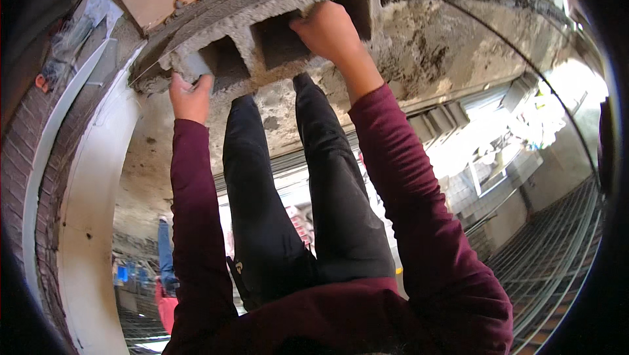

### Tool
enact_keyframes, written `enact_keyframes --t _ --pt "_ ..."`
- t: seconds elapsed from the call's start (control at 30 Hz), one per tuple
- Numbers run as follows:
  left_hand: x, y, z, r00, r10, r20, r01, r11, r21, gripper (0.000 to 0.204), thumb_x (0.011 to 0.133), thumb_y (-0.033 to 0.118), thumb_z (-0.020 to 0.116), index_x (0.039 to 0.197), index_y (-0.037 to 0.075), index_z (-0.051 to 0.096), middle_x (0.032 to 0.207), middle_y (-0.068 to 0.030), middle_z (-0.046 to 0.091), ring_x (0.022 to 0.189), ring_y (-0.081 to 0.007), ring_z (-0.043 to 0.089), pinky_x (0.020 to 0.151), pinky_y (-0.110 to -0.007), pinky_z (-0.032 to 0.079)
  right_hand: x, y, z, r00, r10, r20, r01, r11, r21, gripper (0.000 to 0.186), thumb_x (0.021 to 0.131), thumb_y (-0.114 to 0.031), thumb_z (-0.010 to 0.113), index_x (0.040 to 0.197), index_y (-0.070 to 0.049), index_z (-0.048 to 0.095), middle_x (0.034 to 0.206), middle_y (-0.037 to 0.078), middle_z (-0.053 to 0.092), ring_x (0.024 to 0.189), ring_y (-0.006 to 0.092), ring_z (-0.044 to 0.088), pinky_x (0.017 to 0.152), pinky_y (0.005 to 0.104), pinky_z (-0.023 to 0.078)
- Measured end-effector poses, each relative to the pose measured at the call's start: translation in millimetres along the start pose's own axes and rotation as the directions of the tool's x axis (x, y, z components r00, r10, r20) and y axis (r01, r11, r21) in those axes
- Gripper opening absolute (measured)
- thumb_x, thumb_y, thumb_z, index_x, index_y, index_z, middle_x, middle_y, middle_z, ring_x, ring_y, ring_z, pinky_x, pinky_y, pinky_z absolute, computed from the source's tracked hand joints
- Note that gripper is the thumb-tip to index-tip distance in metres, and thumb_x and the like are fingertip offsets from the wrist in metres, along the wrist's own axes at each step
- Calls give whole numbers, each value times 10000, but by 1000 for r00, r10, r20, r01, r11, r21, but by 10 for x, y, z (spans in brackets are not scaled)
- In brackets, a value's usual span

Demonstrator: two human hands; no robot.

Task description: The person uses a trowel to spread wet cement on a concrete floor and then places a hollow concrete block onto the prepared mortar bed. The person adjusts the block's position to align it with the existing structure.

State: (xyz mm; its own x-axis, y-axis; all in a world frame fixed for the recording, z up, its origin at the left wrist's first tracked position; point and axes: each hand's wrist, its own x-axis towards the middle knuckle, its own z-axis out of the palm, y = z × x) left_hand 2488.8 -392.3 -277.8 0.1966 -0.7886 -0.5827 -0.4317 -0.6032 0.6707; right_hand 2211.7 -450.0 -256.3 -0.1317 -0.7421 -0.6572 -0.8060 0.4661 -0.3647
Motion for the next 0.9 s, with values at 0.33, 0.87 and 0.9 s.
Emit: enact_keyframes --t 0.33,0.87,0.9 --pt "19 106 -24 997 -59 47 62 995 -75 232 682 84 692 825 -5 532 808 -56 573 737 -153 522 677 -287 428 -16 -7 -2 996 -36 -83 32 998 -47 303 708 -306 660 748 -7 693 802 222 659 791 358 659 737 412 540" --pt "61 -59 -31 998 -65 -10 65 998 -21 271 684 109 707 811 -2 494 785 -47 566 708 -143 502 654 -308 433 11 -5 -17 999 -19 -43 19 1000 -3 380 710 -345 666 839 12 688 899 242 647 876 382 634 784 428 518" --pt "39 40 -12 998 -66 -3 66 997 -38 272 692 95 698 855 -8 506 809 -51 581 723 -142 518 666 -304 440 5 39 -47 1000 -4 -19 5 999 39 400 712 -361 669 840 17 685 890 245 645 869 388 632 777 424 518"
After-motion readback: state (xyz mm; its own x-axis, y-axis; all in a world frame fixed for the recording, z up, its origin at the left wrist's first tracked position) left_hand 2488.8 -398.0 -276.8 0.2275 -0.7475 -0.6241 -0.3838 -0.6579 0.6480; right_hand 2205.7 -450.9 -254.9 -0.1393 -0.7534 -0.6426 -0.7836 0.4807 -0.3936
